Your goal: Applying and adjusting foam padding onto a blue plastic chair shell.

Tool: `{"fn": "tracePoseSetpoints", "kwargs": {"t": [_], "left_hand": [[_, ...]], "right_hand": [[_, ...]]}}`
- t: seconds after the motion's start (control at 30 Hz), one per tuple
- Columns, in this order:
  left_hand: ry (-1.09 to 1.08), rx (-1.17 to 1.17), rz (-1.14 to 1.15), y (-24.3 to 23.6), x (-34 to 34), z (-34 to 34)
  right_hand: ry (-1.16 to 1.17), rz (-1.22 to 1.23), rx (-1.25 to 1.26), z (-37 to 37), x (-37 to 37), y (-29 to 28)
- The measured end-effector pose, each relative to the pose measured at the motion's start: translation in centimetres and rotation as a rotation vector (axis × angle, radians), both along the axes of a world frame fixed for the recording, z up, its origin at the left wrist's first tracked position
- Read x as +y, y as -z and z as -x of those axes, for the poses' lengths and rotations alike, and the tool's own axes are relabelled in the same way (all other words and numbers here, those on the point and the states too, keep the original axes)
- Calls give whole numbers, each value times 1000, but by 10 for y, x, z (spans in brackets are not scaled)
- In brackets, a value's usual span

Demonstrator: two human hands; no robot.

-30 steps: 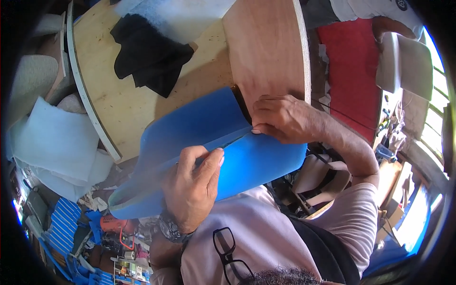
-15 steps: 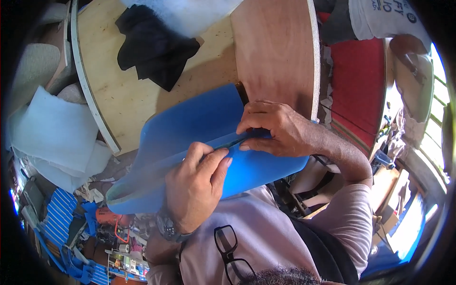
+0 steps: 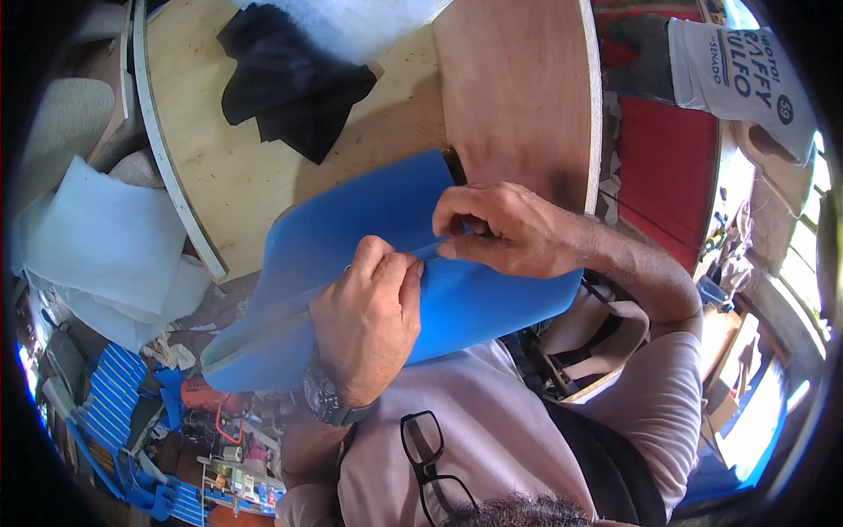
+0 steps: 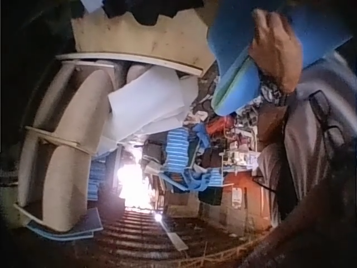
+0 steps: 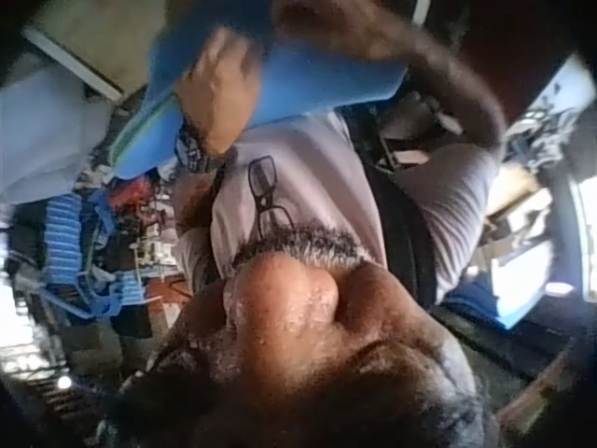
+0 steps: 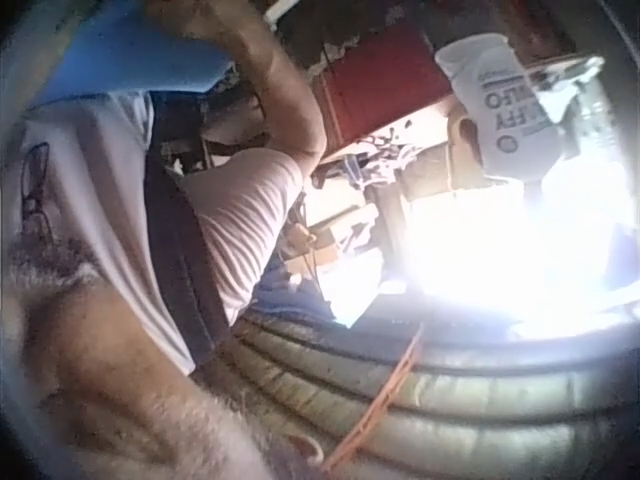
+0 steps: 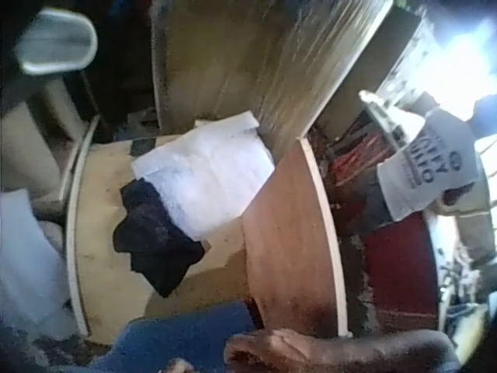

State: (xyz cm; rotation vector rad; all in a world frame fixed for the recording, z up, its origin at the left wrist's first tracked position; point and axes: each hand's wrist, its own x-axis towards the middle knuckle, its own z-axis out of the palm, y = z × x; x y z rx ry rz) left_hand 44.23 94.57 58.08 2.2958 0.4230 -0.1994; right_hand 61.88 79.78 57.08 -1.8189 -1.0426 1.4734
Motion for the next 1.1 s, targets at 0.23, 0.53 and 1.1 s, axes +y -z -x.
{"fn": "tracePoseSetpoints", "kwargs": {"t": [0.23, 0.53, 1.1], "left_hand": [[23, 7, -207, -25, 10, 15], [-96, 82, 13, -29, 30, 38], [-82, 67, -98, 0, 32, 33]], "right_hand": [[-199, -218, -314, 13, 0, 8], [-25, -365, -273, 40, 18, 8], [-51, -238, -136, 46, 38, 14]]}}
